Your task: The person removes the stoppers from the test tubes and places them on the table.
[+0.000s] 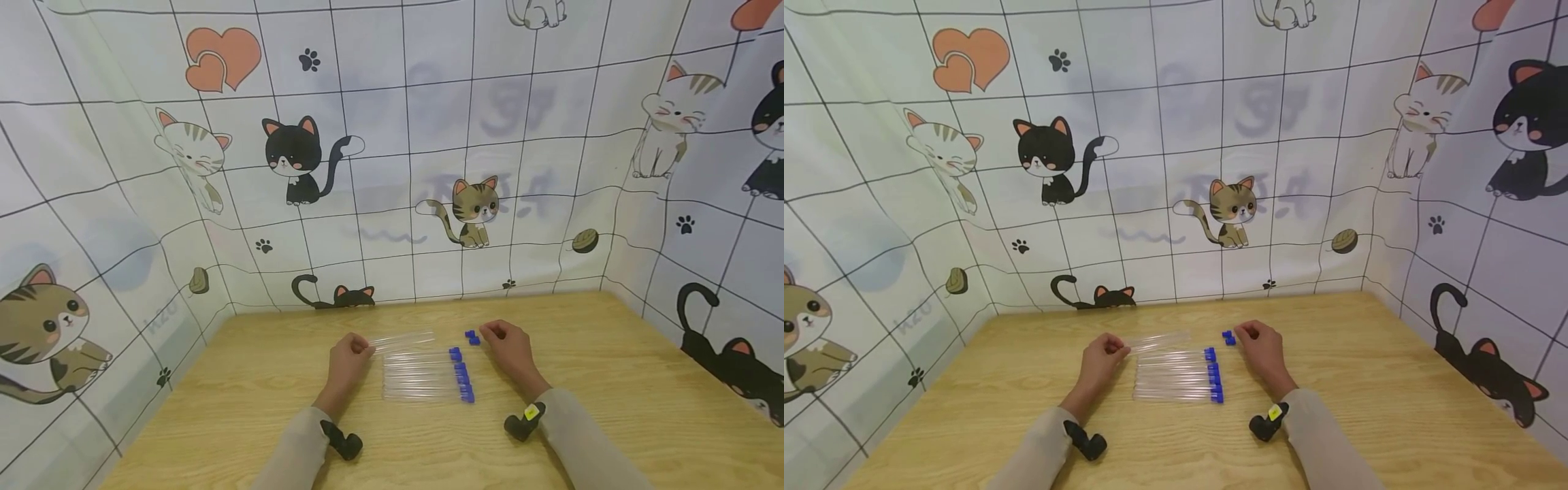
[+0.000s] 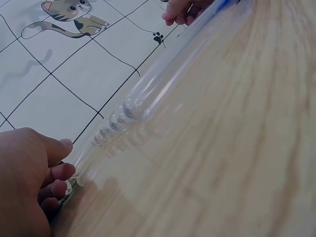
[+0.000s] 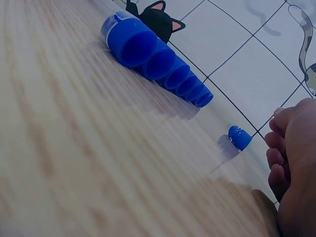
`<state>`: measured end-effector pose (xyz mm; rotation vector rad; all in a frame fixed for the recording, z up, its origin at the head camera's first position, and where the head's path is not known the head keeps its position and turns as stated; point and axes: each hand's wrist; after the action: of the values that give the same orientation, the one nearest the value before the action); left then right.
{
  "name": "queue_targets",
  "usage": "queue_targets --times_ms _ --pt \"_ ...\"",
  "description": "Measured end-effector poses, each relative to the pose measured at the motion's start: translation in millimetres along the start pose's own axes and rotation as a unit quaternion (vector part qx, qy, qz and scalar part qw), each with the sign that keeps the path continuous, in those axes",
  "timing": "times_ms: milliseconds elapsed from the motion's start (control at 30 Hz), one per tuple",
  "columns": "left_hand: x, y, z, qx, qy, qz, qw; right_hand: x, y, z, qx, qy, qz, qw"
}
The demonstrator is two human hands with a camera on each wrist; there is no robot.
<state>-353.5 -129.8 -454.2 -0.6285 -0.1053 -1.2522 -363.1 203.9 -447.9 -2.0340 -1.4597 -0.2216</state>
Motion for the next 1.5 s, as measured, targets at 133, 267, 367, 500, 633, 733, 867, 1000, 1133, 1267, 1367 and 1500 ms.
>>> queue_targets --times_ms 133,267,367,500,633,733,867,1000,1133,1267,1367,1500 --pt "0.3 2.0 1.6 0.008 0.002 -0.008 0.9999 -1.3 -0.1 -1.4 -0.013 -0.006 -0.009 0.9999" --pt "0.2 2.5 2.5 0.004 -0.004 -0.013 0.9999 -2.7 1.1 -2.7 -0.017 -0.010 -0.019 0.9996" --pt "0.2 2.9 2.8 -0.002 -0.005 -0.016 0.9999 -3.2 1.9 -2.8 -0.018 -0.007 -0.024 0.9995" --pt "-0.1 3.8 2.8 -0.005 -0.004 -0.020 0.9998 -3.6 2.5 -2.5 -0.019 -0.004 -0.036 0.9992" --pt "-0.7 4.6 2.3 -0.006 -0.006 -0.026 0.9996 -4.9 5.0 -3.5 0.000 0.002 -0.047 0.9989" --pt "-1.0 5.2 2.2 -0.011 -0.013 -0.032 0.9994 -6.5 7.8 -5.2 0.022 0.001 -0.062 0.9978" --pt "-0.6 6.4 2.5 -0.020 -0.024 -0.040 0.9987 -8.4 10.9 -6.8 0.034 -0.004 -0.076 0.9965" --pt "-0.6 7.5 2.6 -0.027 -0.033 -0.045 0.9981 -9.1 11.7 -7.3 0.035 0.011 -0.084 0.9957" --pt "-1.1 8.4 2.8 -0.033 -0.036 -0.046 0.9978 -8.8 12.8 -8.8 0.044 0.021 -0.097 0.9941" --pt "-0.6 8.7 3.7 -0.037 -0.037 -0.046 0.9975 -9.0 14.5 -11.6 0.048 0.026 -0.115 0.9919" --pt "-0.2 9.0 4.4 -0.043 -0.043 -0.051 0.9969 -9.0 15.3 -12.7 0.049 0.033 -0.124 0.9905" --pt "0.4 9.6 5.1 -0.053 -0.055 -0.064 0.9951 -9.6 15.2 -11.5 0.058 0.042 -0.125 0.9895"
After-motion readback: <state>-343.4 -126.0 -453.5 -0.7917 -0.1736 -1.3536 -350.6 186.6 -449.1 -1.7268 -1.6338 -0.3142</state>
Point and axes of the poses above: each hand's wrist, its own y-axis away from the middle knuckle, its own x-axis out of the back of the hand, z = x × y, and after that the axes turned 3 degrees about z, right-handed
